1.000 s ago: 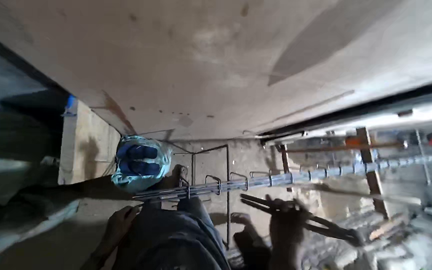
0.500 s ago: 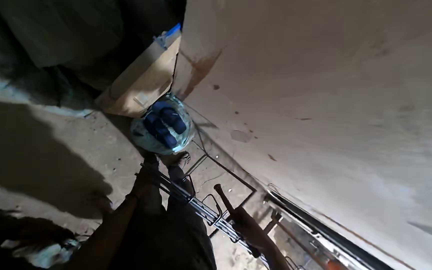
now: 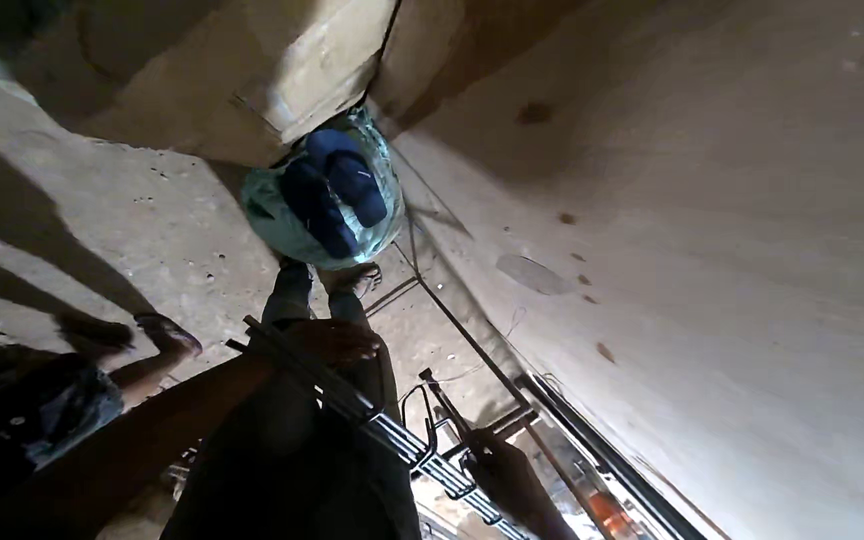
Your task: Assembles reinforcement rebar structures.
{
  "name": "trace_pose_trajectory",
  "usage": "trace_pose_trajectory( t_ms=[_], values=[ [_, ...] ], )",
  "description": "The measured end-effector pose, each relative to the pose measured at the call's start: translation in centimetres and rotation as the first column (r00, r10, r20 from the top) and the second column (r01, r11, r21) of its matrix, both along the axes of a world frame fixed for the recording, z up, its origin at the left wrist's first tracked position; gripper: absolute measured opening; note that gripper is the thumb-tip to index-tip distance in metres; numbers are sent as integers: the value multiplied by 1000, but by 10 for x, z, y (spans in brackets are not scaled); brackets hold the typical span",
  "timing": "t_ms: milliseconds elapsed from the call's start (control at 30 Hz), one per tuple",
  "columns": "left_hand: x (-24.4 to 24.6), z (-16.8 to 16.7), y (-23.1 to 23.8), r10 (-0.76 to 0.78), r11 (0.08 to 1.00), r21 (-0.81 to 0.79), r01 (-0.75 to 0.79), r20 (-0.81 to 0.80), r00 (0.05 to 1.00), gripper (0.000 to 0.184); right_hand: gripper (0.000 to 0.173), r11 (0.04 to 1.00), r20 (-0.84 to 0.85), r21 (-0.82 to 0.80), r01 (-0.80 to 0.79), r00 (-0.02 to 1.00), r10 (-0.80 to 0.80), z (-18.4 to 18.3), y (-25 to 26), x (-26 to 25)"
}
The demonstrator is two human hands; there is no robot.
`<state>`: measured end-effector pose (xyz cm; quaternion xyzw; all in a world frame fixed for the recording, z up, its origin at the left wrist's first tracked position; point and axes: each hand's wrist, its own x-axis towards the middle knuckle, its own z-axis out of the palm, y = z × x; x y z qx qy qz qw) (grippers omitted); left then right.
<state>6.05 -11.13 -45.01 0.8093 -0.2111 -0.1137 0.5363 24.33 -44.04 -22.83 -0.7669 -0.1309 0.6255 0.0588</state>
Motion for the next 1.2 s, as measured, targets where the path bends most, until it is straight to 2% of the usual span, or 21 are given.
trace_pose_trajectory(
  t_ms=[67,200,333,400,500,633,767,833,933,1000,1067,1100,1167,1200],
  values=[
    [17,2,-1,-66,997,-37,68,62,996,39,32,996,63,60,-72,996,68,-2,-2,-2],
    [44,-2,-13,-204,957,-176,231,162,966,42,21,919,241,85,-386,903,357,0,-4,-5],
    [52,-15,-33,-253,919,-231,321,280,926,40,20,855,296,109,-507,838,459,11,-1,-2],
    [46,-28,-41,-266,914,-211,346,329,906,38,22,795,331,106,-597,775,538,16,1,1],
    [43,-31,-43,-289,903,-224,367,315,904,39,29,682,333,109,-723,673,660,20,6,13],
    [39,-36,-47,-264,890,-286,354,309,914,41,34,580,361,144,-802,588,724,18,19,30],
    [43,-43,-54,-247,882,-280,378,408,879,39,29,543,372,142,-828,552,746,16,26,45],
    [48,-42,-53,-258,870,-301,392,399,880,37,31,541,350,132,-831,549,759,16,28,49],
    [46,-40,-54,-293,849,-320,420,377,879,35,28,636,310,89,-767,628,714,12,26,34],
    [43,-41,-58,-279,853,-309,420,411,868,34,24,789,256,46,-613,771,583,5,29,11],
    [42,-40,-57,-265,863,-289,415,440,858,35,24,947,147,-21,-320,936,319,-8,41,-12],
    [42,-40,-56,-267,861,-289,418,442,856,38,28,987,85,-73,-145,985,151,-15,49,-21],
    [39,-39,-55,-262,865,-285,413,445,856,40,32,990,34,-112,84,996,-81,-31,59,-40],
    [38,-39,-54,-257,867,-286,408,445,858,39,35,983,11,-121,137,991,-137,-39,60,-47]
  ],
)
